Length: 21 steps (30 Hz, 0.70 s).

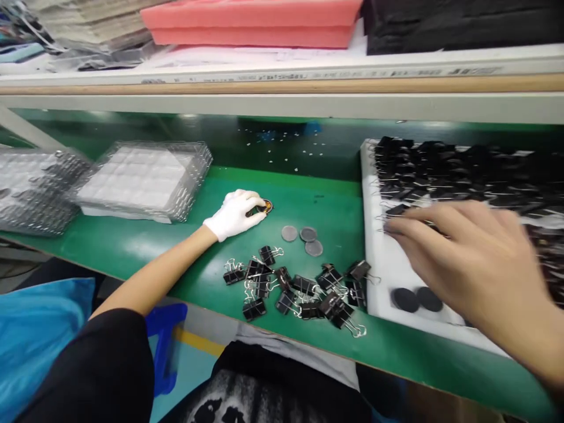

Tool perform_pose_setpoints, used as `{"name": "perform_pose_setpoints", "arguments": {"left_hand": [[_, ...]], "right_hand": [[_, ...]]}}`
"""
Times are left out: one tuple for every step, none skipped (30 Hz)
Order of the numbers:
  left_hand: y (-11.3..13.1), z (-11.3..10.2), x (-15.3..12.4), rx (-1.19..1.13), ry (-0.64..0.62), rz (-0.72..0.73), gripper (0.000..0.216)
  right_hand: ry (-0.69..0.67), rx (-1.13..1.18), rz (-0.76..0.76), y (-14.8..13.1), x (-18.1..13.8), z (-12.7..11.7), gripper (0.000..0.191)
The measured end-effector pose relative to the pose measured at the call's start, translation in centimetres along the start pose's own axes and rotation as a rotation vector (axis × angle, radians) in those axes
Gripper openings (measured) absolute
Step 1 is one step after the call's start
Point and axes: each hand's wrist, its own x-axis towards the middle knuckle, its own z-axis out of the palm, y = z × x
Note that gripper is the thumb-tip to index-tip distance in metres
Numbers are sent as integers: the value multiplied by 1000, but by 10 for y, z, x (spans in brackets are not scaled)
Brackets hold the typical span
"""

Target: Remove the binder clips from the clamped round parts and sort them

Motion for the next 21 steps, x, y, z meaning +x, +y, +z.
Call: {"name": "perform_pose_setpoints", "arguments": {"left_hand": [[-1,4,20,-35,-22,76,31],[-1,6,37,-65,-44,139,30],[0,8,51,-91,-69,195,29],[2,10,62,-109,-94,234,29],[5,11,69,-118,-112,250,30],[8,12,73,-119,-123,241,37],[12,13,75,-111,-122,206,48],[16,15,75,-95,-112,150,63],[20,16,74,-73,-94,85,75],[23,18,72,-49,-75,26,81],[25,20,70,-29,-59,-17,79],[27,21,69,-14,-51,-35,71],[28,23,68,-6,-48,-34,62],[28,24,67,-6,-49,-21,55],[28,24,67,-11,-51,-8,51],[27,25,67,-18,-54,3,49],[27,25,67,-26,-57,7,49],[26,25,67,-35,-62,8,48],[26,24,68,-43,-68,9,48],[26,24,68,-50,-75,12,47],[25,24,69,-55,-81,16,47]], "right_hand": [[22,-9,-32,-4,18,6,13],[29,42,-37,-7,34,14,15],[5,144,-30,-8,48,26,15],[-38,262,0,-9,59,39,13],[-78,365,40,-9,68,54,13],[-98,447,79,-9,75,69,15],[-120,506,106,-9,81,83,19],[-136,549,116,-10,85,97,23],[-145,582,112,-11,89,109,25],[-151,610,95,-12,91,120,27],[-152,635,72,-13,93,130,27],[-151,656,48,-15,95,138,26],[-148,673,24,-16,95,146,26],[-147,688,-2,-16,96,153,26],[-148,704,-32,-17,95,159,25],[-146,719,-64,-17,95,164,25],[-141,734,-96,-18,93,168,25],[-133,749,-125,-18,90,172,25],[-124,760,-145,-19,87,174,25],[-117,765,-155,-20,84,176,26],[-117,764,-162,-21,81,177,27]]}}
